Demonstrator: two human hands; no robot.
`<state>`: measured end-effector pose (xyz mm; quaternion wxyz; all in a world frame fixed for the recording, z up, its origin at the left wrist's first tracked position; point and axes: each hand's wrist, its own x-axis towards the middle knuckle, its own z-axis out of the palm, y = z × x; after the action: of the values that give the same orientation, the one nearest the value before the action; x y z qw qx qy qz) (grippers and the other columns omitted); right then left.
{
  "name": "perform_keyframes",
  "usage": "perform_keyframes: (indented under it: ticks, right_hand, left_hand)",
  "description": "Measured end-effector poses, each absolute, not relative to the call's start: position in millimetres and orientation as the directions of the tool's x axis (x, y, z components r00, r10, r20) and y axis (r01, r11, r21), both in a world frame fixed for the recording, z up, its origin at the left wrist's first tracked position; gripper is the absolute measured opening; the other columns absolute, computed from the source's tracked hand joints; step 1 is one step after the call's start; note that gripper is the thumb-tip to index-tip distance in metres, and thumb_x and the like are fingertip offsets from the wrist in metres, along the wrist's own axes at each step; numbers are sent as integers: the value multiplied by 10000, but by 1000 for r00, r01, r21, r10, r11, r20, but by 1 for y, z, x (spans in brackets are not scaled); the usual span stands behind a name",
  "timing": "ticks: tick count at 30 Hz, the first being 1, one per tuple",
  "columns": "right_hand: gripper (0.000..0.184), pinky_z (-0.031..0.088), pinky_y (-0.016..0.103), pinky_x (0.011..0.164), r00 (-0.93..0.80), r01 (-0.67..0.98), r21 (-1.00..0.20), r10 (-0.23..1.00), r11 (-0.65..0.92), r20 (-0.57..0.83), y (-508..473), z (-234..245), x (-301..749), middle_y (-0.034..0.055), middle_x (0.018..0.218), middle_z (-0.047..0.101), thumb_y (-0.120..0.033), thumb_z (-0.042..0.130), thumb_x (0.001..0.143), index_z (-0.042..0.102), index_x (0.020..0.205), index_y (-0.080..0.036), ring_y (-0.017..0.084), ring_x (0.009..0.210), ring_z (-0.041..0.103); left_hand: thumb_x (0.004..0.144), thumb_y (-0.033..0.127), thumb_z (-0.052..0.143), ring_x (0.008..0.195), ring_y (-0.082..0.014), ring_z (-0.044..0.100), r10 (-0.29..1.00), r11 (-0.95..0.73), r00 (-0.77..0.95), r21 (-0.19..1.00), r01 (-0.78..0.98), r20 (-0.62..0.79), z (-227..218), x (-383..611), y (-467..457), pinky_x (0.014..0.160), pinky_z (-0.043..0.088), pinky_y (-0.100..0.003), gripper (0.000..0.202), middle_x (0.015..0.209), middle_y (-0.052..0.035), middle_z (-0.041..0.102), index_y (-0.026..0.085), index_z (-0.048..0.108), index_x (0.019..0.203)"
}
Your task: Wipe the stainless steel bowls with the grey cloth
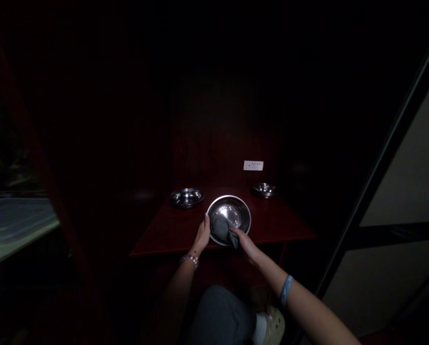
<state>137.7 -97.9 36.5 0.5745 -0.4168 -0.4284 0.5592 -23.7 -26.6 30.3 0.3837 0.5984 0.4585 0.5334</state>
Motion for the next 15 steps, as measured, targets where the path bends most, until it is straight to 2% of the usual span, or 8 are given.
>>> perform_keyframes:
  ticks: [2,4,6,8,10,11,13,15]
  right_hand:
    - [384,510,386,964,106,-472,-879,994,60,11,-95,40,142,68,951,754,-477,629,790,715,996,-165,247,1020,682]
    - [462,507,365,981,254,-439,-867,958,238,134,-93,44,147,68,1094,733,-502,525,857,667,1162,-185,219,1091,660]
    - [552,465,393,1047,359,-179,-908,884,379,298,-90,48,152,78,1326,629,-487,357,944,504,1393,-201,211,1239,580]
    - [595,397,468,1109,362,211,-902,827,377,430,-84,52,154,99,1502,458,-406,195,992,251,1543,-188,230,1386,436]
    - [609,318,544,1146,312,539,-792,805,287,504,-76,53,150,117,1588,306,-327,125,996,58,1577,-156,258,1478,266]
    - [614,283,568,1157,285,647,-721,798,249,531,-71,52,146,122,1611,244,-308,123,995,11,1576,-144,268,1502,191]
    - [622,229,586,1173,237,754,-617,783,225,576,-60,47,135,121,1635,150,-306,149,996,-4,1575,-137,280,1520,86]
    - [623,191,598,1180,210,745,-607,766,277,607,-48,38,122,117,1644,107,-323,178,998,21,1578,-160,287,1523,41]
  left_hand:
    - [989,510,247,1280,-254,562,955,-295,29,947,129,294,30,-24,-26,1139,363,-387,628,1306,-175,641,86,628,1252]
    - [989,521,241,1308,-253,537,950,-313,24,941,128,313,30,-24,-26,1152,345,-387,635,1334,-167,623,94,613,1276]
    - [983,545,252,1335,-248,509,946,-322,6,938,126,324,29,-24,-25,1163,325,-378,645,1356,-163,607,98,607,1282]
    - [972,576,274,1344,-244,498,947,-317,-12,941,119,321,28,-24,-25,1166,320,-369,655,1360,-163,604,103,609,1276]
    - [966,598,270,1329,-247,515,949,-312,-8,944,109,315,28,-24,-24,1157,335,-373,674,1345,-169,614,102,616,1264]
    - [967,604,251,1313,-250,532,950,-310,8,945,103,311,28,-24,-24,1149,348,-378,689,1333,-173,622,100,621,1258]
    - [970,608,213,1272,-253,570,951,-309,41,947,89,306,28,-24,-24,1129,379,-389,714,1311,-175,638,96,623,1253]
    - [973,604,211,1248,-249,589,950,-312,42,947,75,310,27,-23,-22,1111,403,-387,707,1299,-170,647,103,617,1262]
